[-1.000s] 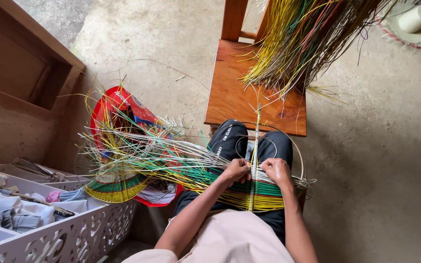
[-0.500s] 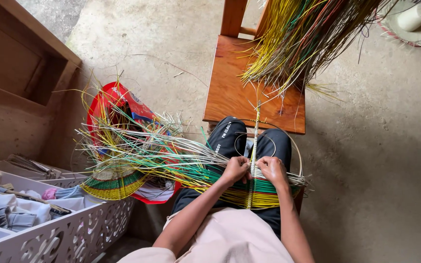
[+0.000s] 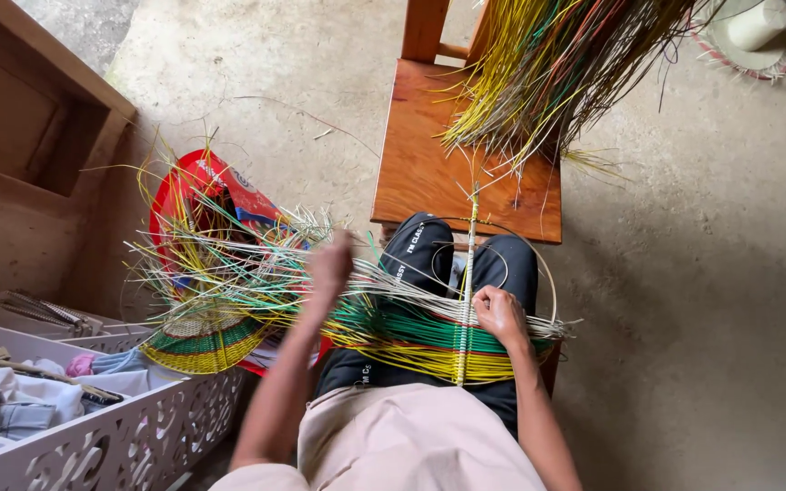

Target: Weaving colorful fibers into a pattern on a low wooden bench

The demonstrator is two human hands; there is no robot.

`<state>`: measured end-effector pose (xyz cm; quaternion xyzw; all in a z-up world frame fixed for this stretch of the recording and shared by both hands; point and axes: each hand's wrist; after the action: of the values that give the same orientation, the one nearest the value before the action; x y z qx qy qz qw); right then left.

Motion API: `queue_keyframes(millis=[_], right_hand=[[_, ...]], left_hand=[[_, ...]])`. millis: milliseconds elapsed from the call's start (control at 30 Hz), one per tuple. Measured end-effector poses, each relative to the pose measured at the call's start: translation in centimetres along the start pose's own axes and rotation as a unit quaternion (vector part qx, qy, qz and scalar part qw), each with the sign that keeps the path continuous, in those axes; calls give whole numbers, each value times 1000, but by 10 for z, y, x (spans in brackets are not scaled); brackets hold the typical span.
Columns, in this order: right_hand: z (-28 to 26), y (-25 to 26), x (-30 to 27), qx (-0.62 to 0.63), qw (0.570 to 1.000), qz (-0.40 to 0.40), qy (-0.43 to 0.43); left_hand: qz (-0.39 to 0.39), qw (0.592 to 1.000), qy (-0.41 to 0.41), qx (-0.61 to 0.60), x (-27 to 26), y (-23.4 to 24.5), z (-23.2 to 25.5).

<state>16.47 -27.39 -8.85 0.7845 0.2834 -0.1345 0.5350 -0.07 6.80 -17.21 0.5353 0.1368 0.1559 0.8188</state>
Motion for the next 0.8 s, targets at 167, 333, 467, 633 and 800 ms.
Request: queue_keyframes(millis=[167,333,467,633,800], right_hand=[[-1,-3,3,-5,1000,7,-7],[-1,-2,0,13,1000,4,-3],[0,-2,-2,35,999,10,6],[0,-3,3,26,1000,15,-2],[-3,-1,-6,37,999,22,-1]], left_hand=[[400,876,257,82,0,160,-126],[306,907,157,244,9,61,-19],[-116,936,44,-328,-32,37,175],[-86,894,87,-431,-15,-32,204],[-102,871,132,-462,-22,-7,210]])
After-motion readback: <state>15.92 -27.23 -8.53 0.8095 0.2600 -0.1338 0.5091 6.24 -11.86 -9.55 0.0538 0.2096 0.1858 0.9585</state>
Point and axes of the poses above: each hand's wrist, its own x-axis towards the middle knuckle, its own y-axis out of the back of the hand, z = x × y, and after that the axes turned 9 degrees about -y, right-handed
